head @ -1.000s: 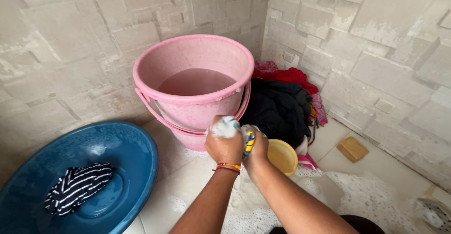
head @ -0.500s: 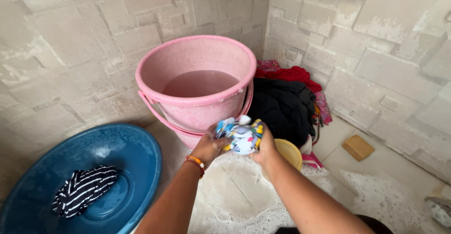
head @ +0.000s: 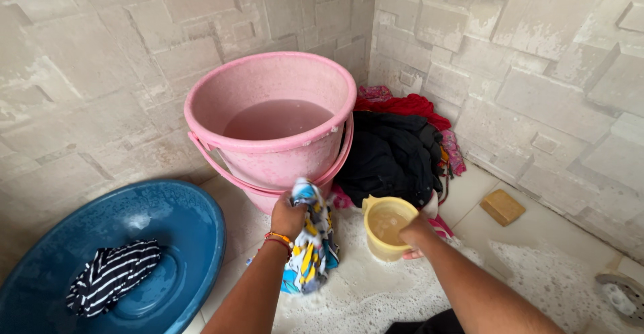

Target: The person washes a patterned cloth by hand on the tiled floor. They scrub the cloth with a bar of soap, rinse it by pouring water from a yellow cup, and wring out the excess water.

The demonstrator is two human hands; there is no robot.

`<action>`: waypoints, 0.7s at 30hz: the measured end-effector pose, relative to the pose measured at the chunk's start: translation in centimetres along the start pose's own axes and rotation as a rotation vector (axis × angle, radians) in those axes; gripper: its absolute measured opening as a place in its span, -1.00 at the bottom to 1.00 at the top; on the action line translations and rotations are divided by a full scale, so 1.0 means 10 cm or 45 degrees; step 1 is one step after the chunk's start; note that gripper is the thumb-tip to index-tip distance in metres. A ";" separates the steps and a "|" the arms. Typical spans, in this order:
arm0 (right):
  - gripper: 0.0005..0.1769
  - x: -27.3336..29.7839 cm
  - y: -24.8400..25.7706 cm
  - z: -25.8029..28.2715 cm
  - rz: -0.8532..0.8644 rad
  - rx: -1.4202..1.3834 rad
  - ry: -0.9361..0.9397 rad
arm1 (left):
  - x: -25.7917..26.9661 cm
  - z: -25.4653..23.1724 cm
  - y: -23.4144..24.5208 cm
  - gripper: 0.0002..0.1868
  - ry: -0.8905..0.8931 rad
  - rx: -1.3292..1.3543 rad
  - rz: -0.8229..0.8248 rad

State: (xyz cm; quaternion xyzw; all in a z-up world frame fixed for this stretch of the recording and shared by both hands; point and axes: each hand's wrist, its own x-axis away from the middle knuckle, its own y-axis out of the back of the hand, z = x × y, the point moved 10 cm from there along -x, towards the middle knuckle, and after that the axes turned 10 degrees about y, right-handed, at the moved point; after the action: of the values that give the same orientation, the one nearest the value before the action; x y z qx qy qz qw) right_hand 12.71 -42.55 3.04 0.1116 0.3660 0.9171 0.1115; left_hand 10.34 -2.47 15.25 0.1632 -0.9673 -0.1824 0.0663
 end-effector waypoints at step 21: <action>-0.62 1.34 1.71 3.36 -0.268 0.144 1.188 | -0.01 -0.29 -0.60 -0.64 -0.235 -0.883 0.122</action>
State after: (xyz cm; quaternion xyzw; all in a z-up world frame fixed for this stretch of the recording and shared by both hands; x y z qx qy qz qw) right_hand 7.53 -29.15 40.36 -0.3436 0.4355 0.8317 0.0213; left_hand 12.78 -8.69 15.72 0.0683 -0.8563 -0.5104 0.0387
